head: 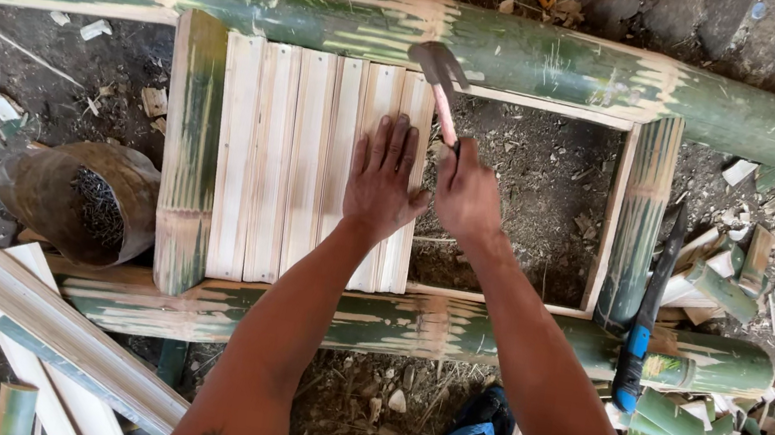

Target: The person assembles a bamboo frame by placing thin bamboo slats into a larger frame and securing them with nails. They use a hammer to drive nails and a saw to trim the slats to fit.

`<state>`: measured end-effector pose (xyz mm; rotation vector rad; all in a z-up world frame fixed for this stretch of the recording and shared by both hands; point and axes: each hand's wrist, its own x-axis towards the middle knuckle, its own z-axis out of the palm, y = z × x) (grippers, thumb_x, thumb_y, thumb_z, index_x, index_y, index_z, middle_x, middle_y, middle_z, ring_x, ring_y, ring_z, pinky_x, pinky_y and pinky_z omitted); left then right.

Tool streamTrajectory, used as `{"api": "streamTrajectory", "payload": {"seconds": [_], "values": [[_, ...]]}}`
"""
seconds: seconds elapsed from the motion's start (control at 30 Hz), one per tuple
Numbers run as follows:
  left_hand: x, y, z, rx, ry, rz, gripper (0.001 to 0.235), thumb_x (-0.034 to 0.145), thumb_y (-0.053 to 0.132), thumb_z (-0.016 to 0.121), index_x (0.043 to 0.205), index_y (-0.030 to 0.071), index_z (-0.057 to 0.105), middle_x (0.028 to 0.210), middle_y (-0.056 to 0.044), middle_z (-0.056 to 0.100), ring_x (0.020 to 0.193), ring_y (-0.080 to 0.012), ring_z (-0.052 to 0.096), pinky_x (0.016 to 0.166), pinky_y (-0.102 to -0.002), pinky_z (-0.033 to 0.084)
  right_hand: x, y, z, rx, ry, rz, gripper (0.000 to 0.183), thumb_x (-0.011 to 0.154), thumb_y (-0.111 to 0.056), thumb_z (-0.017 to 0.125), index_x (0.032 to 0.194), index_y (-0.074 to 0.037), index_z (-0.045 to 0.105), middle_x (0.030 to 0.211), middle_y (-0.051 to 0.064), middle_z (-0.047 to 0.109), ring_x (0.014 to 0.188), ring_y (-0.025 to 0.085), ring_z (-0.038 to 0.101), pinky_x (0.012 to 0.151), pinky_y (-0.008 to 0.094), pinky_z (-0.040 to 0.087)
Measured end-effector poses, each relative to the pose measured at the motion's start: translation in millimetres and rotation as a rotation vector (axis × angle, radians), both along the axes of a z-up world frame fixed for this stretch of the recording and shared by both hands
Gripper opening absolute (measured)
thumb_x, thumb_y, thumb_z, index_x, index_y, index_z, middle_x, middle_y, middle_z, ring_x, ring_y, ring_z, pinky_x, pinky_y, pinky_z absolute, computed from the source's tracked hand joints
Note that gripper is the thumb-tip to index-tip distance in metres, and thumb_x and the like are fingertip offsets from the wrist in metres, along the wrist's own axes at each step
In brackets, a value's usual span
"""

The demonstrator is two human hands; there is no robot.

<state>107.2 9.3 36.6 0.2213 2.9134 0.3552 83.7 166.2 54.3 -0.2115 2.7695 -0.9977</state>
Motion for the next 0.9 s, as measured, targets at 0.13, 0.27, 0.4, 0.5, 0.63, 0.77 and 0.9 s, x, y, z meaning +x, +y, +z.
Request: {"api": "streamTrajectory", "payload": {"seconds": [0.13, 0.27, 0.4, 0.5, 0.63, 0.77, 0.9], "values": [[-1, 1, 0, 0.019, -0.028, 0.015, 0.096, 0.093, 0.059, 0.050, 0.164, 0.008, 0.010, 0.172, -0.012, 0.004, 0.159, -0.0302, -0.001, 0.128, -0.052, 0.005, 1, 3, -7, -0.246, 0.339, 0.053, 0.036, 0.110, -0.016, 0.025, 0.124, 0.010, 0.045, 0.063, 0.006, 0.055, 0.040, 0.009, 0.054, 0.033, 0.026, 0.046], [1, 3, 2, -0.034, -0.064, 0.008, 0.097, 0.091, 0.056, 0.052, 0.165, 0.008, 0.009, 0.173, -0.012, 0.003, 0.159, -0.0291, -0.001, 0.127, -0.051, 0.005, -2, 9, -11, -0.003, -0.171, -0.082, 0.036, 0.107, -0.021, 0.027, 0.125, 0.005, 0.044, 0.054, 0.006, 0.054, 0.033, 0.013, 0.050, 0.027, 0.033, 0.041], [0, -1, -1, -0.010, 0.008, 0.019, 0.097, 0.092, 0.057, 0.052, 0.165, 0.008, 0.011, 0.173, -0.012, 0.005, 0.159, -0.0298, 0.001, 0.127, -0.051, 0.006, -2, 3, -15, -0.146, 0.095, -0.083, 0.036, 0.110, -0.021, 0.027, 0.115, 0.008, 0.048, 0.057, 0.005, 0.056, 0.035, 0.011, 0.051, 0.029, 0.029, 0.041], [8, 1, -6, 0.043, 0.011, 0.035, 0.098, 0.092, 0.060, 0.055, 0.165, 0.009, 0.013, 0.172, -0.012, 0.009, 0.159, -0.0298, 0.004, 0.129, -0.049, 0.008, -1, 3, -17, -0.075, -0.009, -0.105, 0.036, 0.110, -0.023, 0.029, 0.117, 0.007, 0.048, 0.057, 0.007, 0.055, 0.036, 0.011, 0.051, 0.027, 0.028, 0.041], [10, -9, -6, 0.150, 0.048, -0.008, 0.099, 0.091, 0.062, 0.059, 0.162, 0.008, 0.016, 0.170, -0.012, 0.012, 0.158, -0.0303, 0.008, 0.128, -0.049, 0.010, -7, 14, -14, 0.038, -0.200, -0.123, 0.034, 0.111, -0.029, 0.032, 0.113, -0.001, 0.052, 0.064, 0.011, 0.059, 0.043, 0.019, 0.055, 0.028, 0.034, 0.045], [30, -38, -2, 0.058, 0.000, -0.196, 0.096, 0.091, 0.051, 0.065, 0.165, 0.012, 0.019, 0.171, -0.008, 0.012, 0.158, -0.0298, 0.011, 0.129, -0.044, 0.024, 53, 22, -14, 0.005, 0.094, -0.134, 0.028, 0.109, -0.029, 0.049, 0.115, -0.002, 0.055, 0.074, 0.022, 0.070, 0.054, 0.038, 0.066, 0.043, 0.047, 0.052], [37, -80, 18, -0.051, -0.238, -0.359, 0.075, 0.087, 0.044, 0.068, 0.152, 0.016, 0.042, 0.159, -0.007, 0.037, 0.145, -0.0302, 0.037, 0.104, -0.048, 0.048, 114, 1, -11, 0.011, 0.074, -0.184, 0.027, 0.099, -0.026, 0.059, 0.118, -0.007, 0.056, 0.083, 0.024, 0.073, 0.071, 0.047, 0.070, 0.060, 0.058, 0.057]]}}
